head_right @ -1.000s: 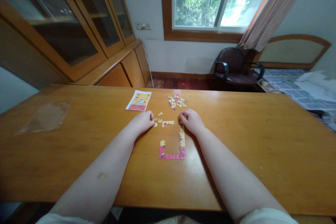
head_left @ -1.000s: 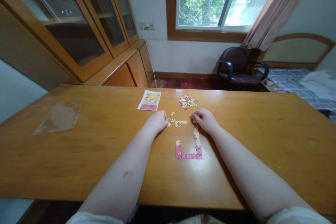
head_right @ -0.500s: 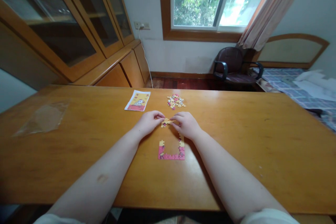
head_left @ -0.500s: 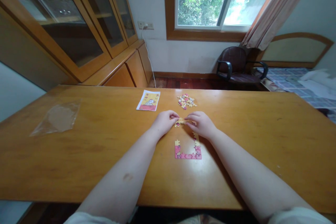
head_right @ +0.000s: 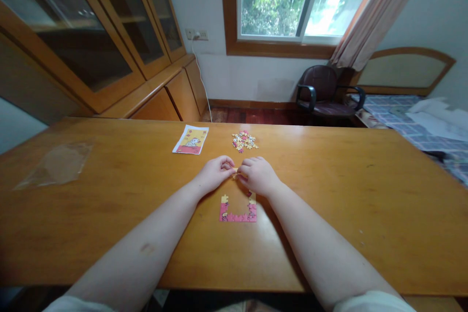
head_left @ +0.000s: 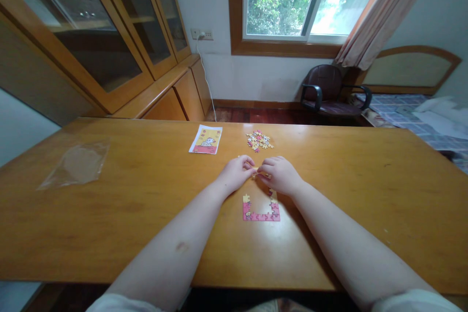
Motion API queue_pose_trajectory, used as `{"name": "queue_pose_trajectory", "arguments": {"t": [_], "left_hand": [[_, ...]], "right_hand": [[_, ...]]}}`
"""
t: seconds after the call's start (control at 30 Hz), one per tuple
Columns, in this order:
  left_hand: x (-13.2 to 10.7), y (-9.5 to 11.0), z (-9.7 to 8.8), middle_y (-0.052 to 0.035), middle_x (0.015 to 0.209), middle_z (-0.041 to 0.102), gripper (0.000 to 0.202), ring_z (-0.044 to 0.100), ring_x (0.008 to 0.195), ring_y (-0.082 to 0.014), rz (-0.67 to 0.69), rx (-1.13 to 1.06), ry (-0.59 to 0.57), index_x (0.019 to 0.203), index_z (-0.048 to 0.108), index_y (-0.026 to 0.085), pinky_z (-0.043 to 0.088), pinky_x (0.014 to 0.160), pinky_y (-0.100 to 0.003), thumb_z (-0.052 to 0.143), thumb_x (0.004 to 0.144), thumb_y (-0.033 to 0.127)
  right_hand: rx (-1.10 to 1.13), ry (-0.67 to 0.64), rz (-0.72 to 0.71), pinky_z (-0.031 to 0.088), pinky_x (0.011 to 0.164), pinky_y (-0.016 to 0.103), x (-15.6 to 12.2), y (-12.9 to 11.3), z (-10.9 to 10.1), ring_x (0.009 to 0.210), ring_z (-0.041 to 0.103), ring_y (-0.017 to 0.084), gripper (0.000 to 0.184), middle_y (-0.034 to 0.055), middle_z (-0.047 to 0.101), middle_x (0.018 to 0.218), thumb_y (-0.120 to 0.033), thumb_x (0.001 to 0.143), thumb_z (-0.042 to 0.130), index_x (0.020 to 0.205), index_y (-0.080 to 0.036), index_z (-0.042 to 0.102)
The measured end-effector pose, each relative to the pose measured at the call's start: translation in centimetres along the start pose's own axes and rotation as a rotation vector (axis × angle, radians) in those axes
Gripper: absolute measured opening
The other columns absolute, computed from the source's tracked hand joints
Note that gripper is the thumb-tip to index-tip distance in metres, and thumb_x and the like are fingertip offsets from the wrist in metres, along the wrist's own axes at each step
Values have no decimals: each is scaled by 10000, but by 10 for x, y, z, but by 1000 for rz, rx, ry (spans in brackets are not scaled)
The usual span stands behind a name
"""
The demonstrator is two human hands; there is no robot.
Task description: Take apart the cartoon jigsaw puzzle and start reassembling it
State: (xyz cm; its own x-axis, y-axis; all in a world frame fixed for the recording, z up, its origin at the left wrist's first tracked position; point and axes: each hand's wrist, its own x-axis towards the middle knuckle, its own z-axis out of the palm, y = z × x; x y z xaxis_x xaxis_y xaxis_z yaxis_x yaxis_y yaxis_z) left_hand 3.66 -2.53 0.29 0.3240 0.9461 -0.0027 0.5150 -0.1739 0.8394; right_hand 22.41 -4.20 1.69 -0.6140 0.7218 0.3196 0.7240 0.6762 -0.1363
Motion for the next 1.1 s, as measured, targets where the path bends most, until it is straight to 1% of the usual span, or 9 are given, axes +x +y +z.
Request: {"name": "queue_pose_trajectory", "arguments": {"t": [0.07,0.17,0.23,0.33,0.47,0.7,0.8,0.93,1.1], "left_hand": [[0,1,0,-15,803,675,168,625,722,-137,-6,35,9,878,593,181,478,668,-243,641,757,287],[-4,8,-6,-23,863,688,142,627,781,-150,17,192,28,909,612,197,470,698,-252,590,789,270],[-8,16,-12,-18,858,692,121,622,802,-166,59,352,-12,862,643,218,458,704,-262,572,797,292],[-15,27,-17,-23,836,690,172,621,772,-184,63,542,-89,824,670,238,448,671,-269,585,781,381],[-20,32,-13,-38,849,688,205,629,783,-212,14,675,-124,819,672,248,455,680,-286,614,736,427],[-18,26,-4,-46,817,688,104,635,740,-209,-52,573,-144,779,664,240,469,687,-292,590,764,311],[-19,26,-5,-53,828,678,58,634,755,-206,-46,523,-152,765,659,223,471,705,-284,618,730,245],[-20,27,-6,-65,878,669,74,630,796,-217,-41,513,-163,787,646,213,468,709,-287,624,725,245],[-18,23,-4,-31,826,679,70,620,758,-194,-2,476,-184,767,626,225,450,675,-270,564,742,201]], "right_hand": [[-5,-15,6,343,700,277,0,0,1,756,576,156,176,49,654,814,-321,865,567,869,-196,691],[30,-36,11,356,708,271,0,4,3,763,583,154,156,50,658,825,-295,853,578,877,-196,696],[71,-46,16,368,714,266,-1,8,3,757,586,151,145,47,661,820,-273,847,582,867,-198,704],[131,-80,16,387,698,256,-2,11,2,727,585,145,142,40,662,793,-265,836,590,851,-198,714],[145,-126,4,397,680,248,-1,9,0,705,585,142,148,39,664,793,-263,830,592,856,-200,723],[129,-143,1,398,680,250,0,3,-1,713,590,143,156,38,656,807,-308,831,602,860,-201,712],[146,-164,-6,395,672,246,0,1,-1,722,592,142,162,37,653,814,-331,822,621,863,-201,709],[139,-184,-14,381,647,243,1,0,-1,699,580,135,161,32,643,792,-333,827,619,847,-198,705],[124,-182,-40,375,654,242,0,1,1,696,568,131,172,34,638,786,-331,844,599,849,-197,705]]}}
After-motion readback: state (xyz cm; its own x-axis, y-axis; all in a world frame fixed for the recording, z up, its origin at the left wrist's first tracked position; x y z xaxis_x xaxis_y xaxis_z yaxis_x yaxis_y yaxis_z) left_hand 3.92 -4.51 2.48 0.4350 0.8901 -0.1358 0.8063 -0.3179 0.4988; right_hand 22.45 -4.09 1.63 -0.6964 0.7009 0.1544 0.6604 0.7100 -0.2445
